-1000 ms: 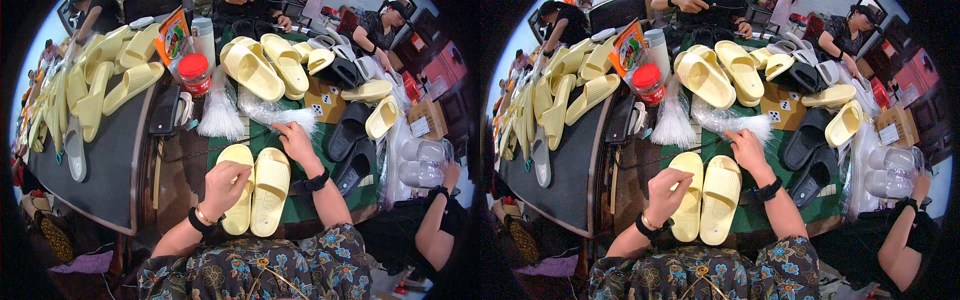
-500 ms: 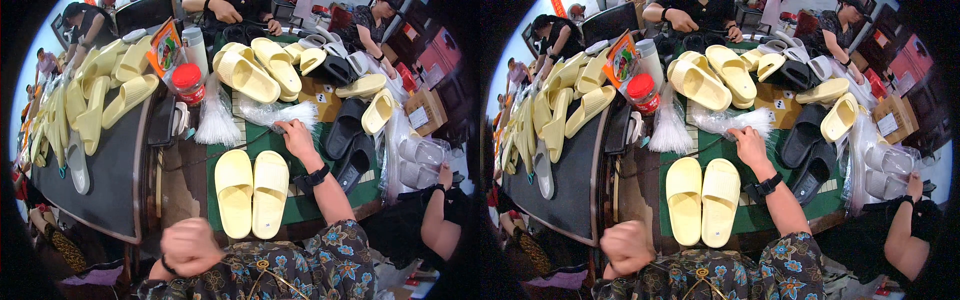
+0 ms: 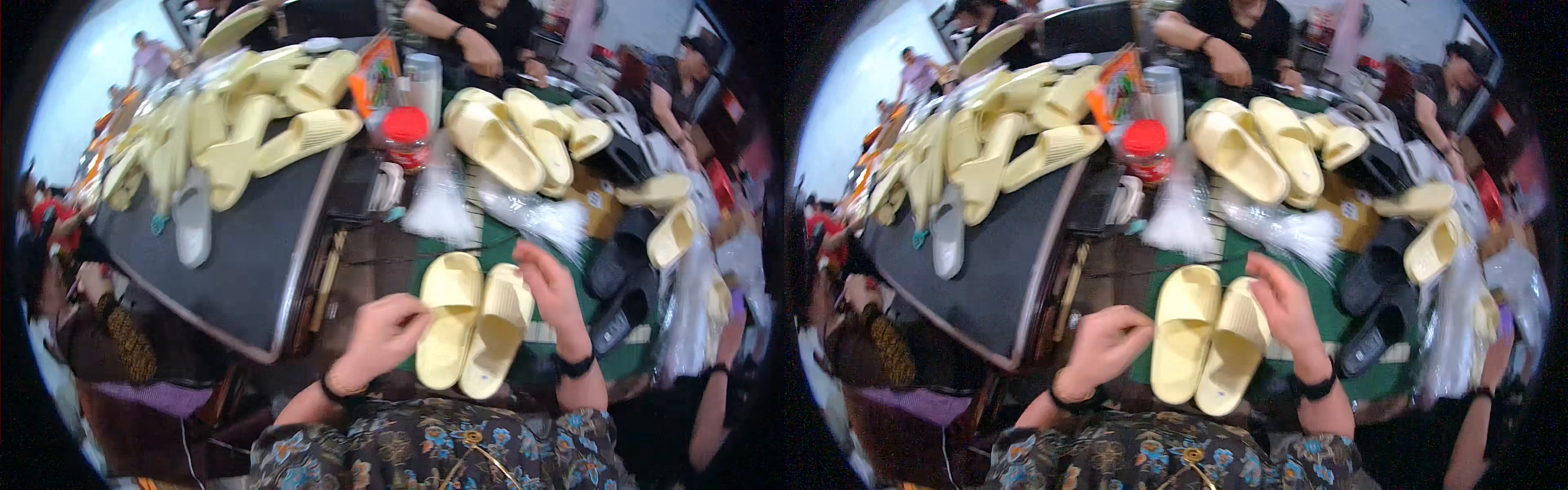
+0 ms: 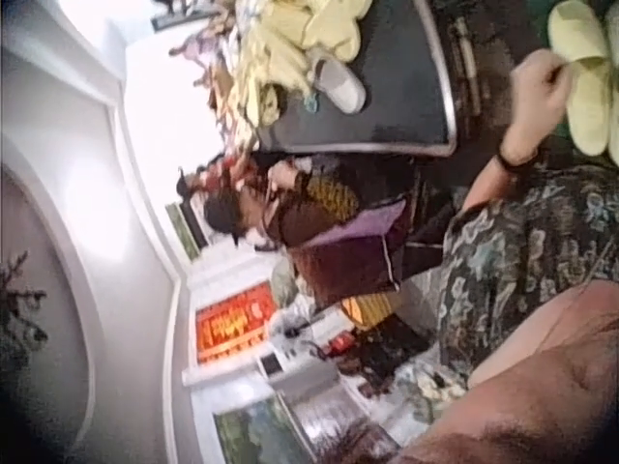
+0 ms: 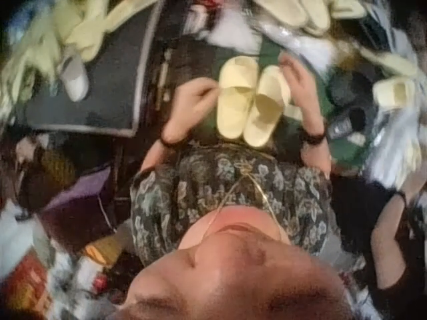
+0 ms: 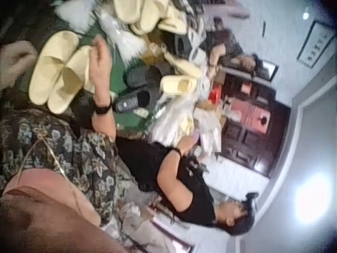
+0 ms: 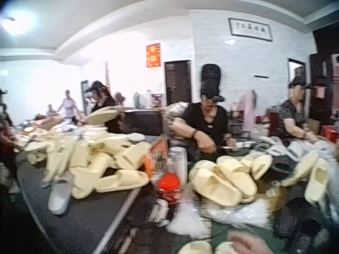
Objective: Inspecting and finishing plastic slide sandals by removing excess material and packing them.
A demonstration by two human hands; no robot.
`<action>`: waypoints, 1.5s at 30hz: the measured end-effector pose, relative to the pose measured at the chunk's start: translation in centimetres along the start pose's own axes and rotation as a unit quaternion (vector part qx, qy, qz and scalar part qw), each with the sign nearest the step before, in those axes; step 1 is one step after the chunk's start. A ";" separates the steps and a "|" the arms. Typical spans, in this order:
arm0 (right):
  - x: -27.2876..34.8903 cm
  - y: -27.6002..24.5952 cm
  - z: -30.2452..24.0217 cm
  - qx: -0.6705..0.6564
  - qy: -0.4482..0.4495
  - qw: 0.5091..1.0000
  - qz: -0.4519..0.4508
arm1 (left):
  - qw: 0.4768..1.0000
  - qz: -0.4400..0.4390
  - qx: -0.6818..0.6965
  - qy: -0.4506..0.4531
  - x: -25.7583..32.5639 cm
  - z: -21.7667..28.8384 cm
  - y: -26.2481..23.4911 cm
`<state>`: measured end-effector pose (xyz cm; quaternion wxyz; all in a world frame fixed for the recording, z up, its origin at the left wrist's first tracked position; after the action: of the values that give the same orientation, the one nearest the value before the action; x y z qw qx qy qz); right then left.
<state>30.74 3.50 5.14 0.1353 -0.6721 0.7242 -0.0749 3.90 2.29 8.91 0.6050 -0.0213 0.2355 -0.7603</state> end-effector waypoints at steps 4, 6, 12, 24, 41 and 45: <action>4.8 6.5 -0.5 -0.193 0.141 0.934 -0.265 | 1.000 -0.003 0.011 0.012 -1.6 -1.1 2.6; 5.9 7.1 0.2 -0.152 0.188 0.928 -0.283 | 1.000 0.023 0.010 0.013 -2.2 -1.6 1.5; 5.2 4.1 2.2 -0.003 0.219 0.954 -0.205 | 0.997 0.029 -0.040 -0.064 -3.2 -4.1 -4.7; 4.9 2.2 1.9 0.262 0.061 0.959 -0.092 | 0.940 0.248 -0.125 -0.200 -10.5 -12.8 -30.7; 5.3 4.2 3.9 0.289 0.089 0.951 -0.055 | 0.827 0.236 -0.510 0.019 -17.3 -11.5 -25.8; 4.2 4.7 4.0 0.327 0.143 0.932 -0.062 | 0.878 0.137 -0.459 0.001 -19.5 -13.2 -21.0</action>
<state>27.21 0.00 -0.47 0.2379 -0.6166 0.6277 -0.4112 -14.15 28.07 10.19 0.6250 -0.2636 0.5594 -0.4764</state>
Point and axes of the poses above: each hand's wrist, its own x-axis away from the middle knuckle, its own y-axis out of the palm, z = x × y, the point moved 6 cm from there along -x, towards the middle knuckle, and after that the axes turned 4 degrees about z, right-handed, at the moved point
